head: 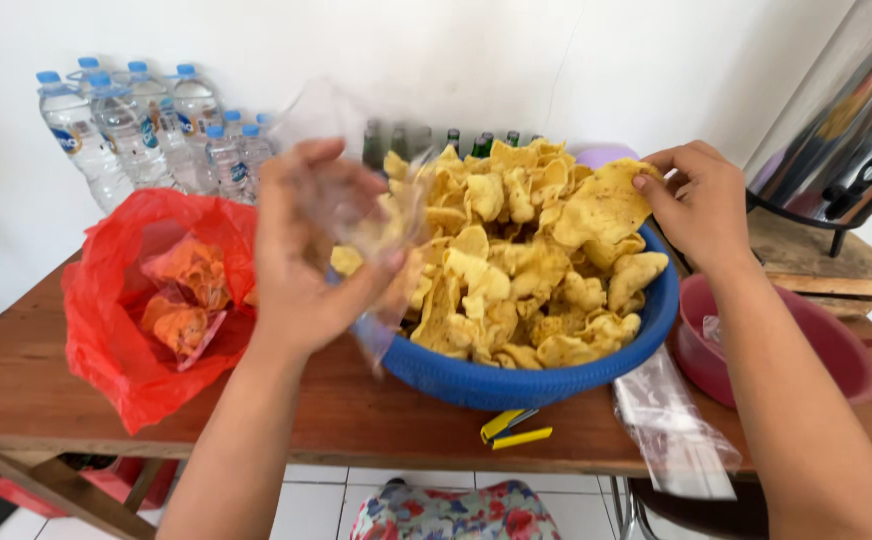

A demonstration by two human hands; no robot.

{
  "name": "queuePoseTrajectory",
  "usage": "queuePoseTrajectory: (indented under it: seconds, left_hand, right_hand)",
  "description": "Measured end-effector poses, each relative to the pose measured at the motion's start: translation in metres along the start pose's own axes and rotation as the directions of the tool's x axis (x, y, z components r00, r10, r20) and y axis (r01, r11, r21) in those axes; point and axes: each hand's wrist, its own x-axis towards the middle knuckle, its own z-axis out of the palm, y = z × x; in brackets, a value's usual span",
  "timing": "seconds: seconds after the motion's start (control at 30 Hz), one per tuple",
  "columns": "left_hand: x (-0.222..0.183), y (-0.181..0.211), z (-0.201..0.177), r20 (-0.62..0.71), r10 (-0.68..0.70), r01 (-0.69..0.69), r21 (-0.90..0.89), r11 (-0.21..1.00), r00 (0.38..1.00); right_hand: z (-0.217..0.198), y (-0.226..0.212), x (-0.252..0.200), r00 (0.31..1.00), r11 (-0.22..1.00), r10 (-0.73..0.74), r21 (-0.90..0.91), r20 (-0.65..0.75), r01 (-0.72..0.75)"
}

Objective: The person packs fried snacks from a blue basket into small clear plastic bags, folds the top, and seals each bag with a yellow stapler. Completed bags are placed into a red plastic bag on the table.

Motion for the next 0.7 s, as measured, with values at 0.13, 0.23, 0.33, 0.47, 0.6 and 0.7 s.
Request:
queuePoseTrajectory:
  seconds: [0.13, 0.23, 0.33, 0.47, 0.6, 0.7]
  left_hand:
    - [0.051, -0.053, 0.028, 0.035, -0.008, 0.000, 0.223, 0.975, 0.999]
    - [0.058, -0.079, 0.043, 0.087, 0.014, -0.043, 0.344, 0.938, 0.996]
    - [0.061, -0.099, 0.049, 0.160, -0.009, -0.050, 0.363, 0.931, 0.987]
    - [0.064, -0.116, 0.051, 0.174, -0.039, -0.042, 0.437, 0.898, 0.984]
    - [0.068, -0.125, 0.047, 0.205, -0.090, -0.006, 0.426, 0.905, 0.975]
    - [0.068, -0.129, 0.046, 0.221, -0.113, 0.005, 0.437, 0.899, 0.969]
  right_hand:
    - [0.001, -0.011, 0.014, 0.983, 0.985, -0.026, 0.164, -0.180, 0.056]
    - [-0.009, -0.029, 0.032, 0.960, 0.875, 0.079, 0.480, -0.269, 0.062]
    - [-0.018, -0.052, 0.049, 0.941, 0.770, 0.118, 0.627, -0.317, 0.115]
    - [-0.016, -0.081, 0.066, 0.969, 0.793, 0.051, 0.599, -0.241, 0.108]
    - [0.006, -0.096, 0.081, 0.977, 0.865, 0.012, 0.492, -0.211, 0.095]
    - [0.016, -0.096, 0.094, 0.966, 0.931, -0.102, 0.319, -0.237, 0.177]
